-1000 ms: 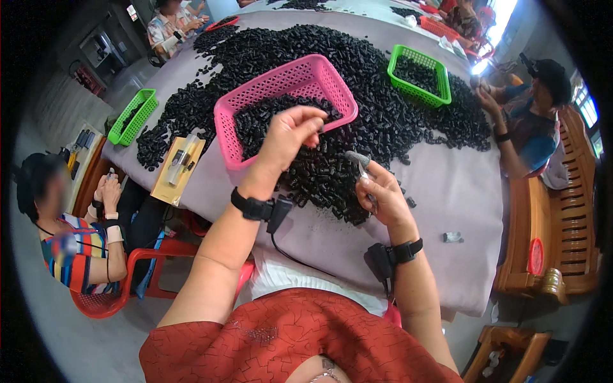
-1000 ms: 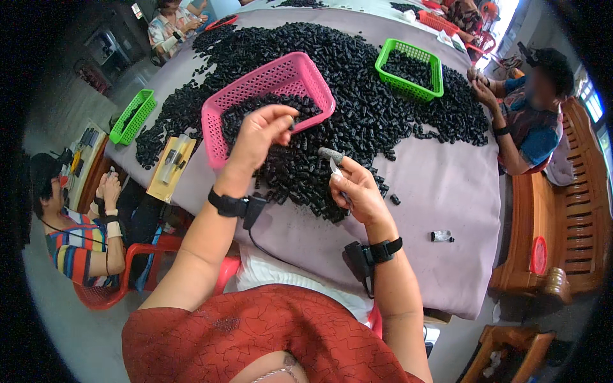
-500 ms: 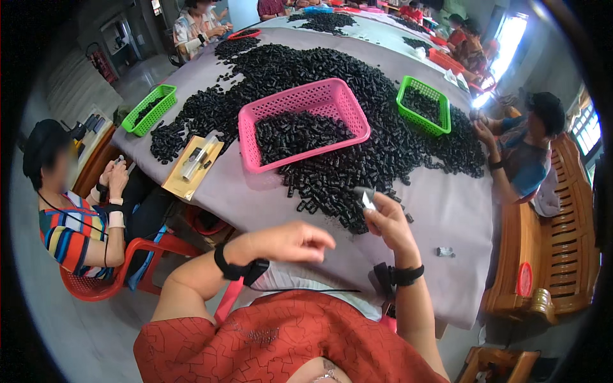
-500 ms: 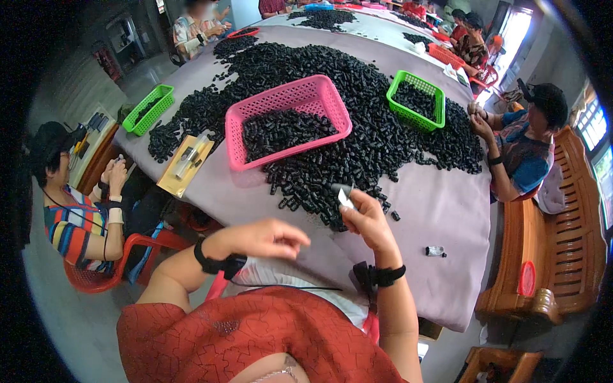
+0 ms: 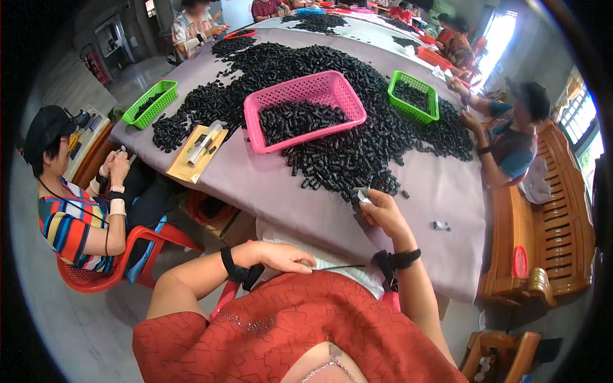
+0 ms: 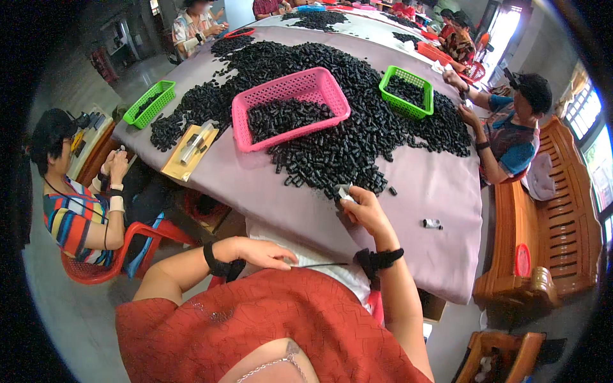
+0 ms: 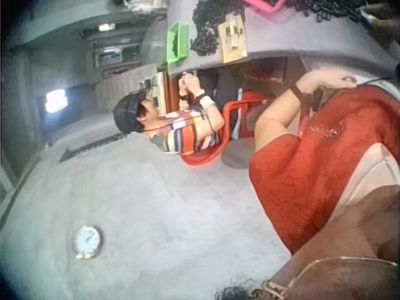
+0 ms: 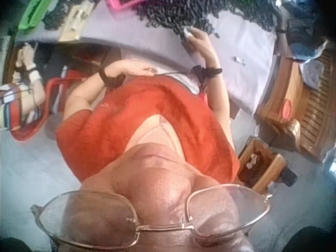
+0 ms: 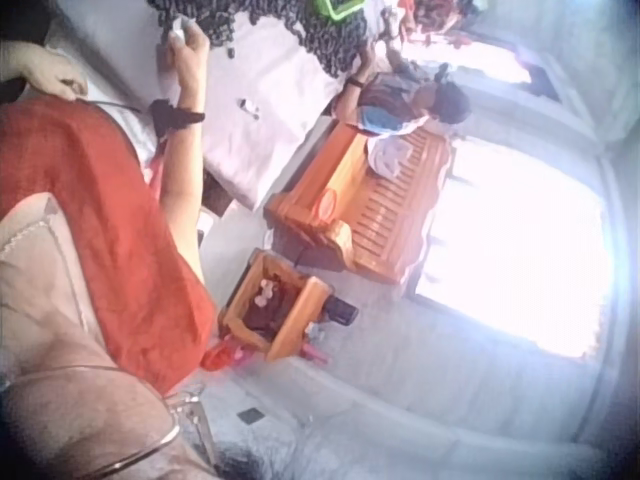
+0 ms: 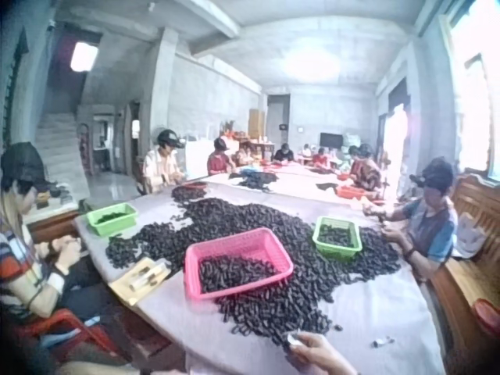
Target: Applying glue to small black plastic components and assembling them into larger pieces on a factory work table.
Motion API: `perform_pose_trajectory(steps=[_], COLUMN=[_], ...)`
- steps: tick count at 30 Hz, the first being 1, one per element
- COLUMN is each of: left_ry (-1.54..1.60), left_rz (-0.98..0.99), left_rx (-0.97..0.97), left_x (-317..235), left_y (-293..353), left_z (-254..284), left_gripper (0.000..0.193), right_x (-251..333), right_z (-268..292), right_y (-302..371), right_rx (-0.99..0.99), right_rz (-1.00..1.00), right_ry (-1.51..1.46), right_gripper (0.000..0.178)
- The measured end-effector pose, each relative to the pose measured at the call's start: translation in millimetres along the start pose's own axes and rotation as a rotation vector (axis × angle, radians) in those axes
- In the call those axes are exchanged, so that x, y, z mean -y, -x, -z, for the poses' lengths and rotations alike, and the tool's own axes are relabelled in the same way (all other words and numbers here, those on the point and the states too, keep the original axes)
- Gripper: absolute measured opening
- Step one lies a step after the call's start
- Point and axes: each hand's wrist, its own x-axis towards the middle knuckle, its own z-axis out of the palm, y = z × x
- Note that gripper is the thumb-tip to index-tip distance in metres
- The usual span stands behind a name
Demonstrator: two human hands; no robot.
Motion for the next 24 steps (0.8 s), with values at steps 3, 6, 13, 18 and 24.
perform_pose_trajectory(steps=[3,6,13,18,24], left_ry=[-0.039,-0.073,0.078,-0.044,0.272], left_rz=[0.033,0.004,0.068,0.202,0.014], left_rx=[0.005,0.006,0.155,0.117,0.227], left_x=[-6,-1,-27,-20,-5], left_y=[3,4,9,2,-4], left_z=[-4,-9,4,1,-7], left_gripper=[0.052,0.054,0.060,0.066,0.065], right_x=[-8,-4,-11,-12,-9], right_z=[2,0,1,2,-1], right_y=[-4,0,3,3,5], right_rx=[0.001,0.003,-0.004,-0.003,-0.008], right_rz=[-0.011,-0.034,-0.053,-0.036,-0.022], right_ry=[0.020,-0.024,-0.030,0.002,0.015], right_gripper=[0.012,0.009,0.011,0.011,0.009])
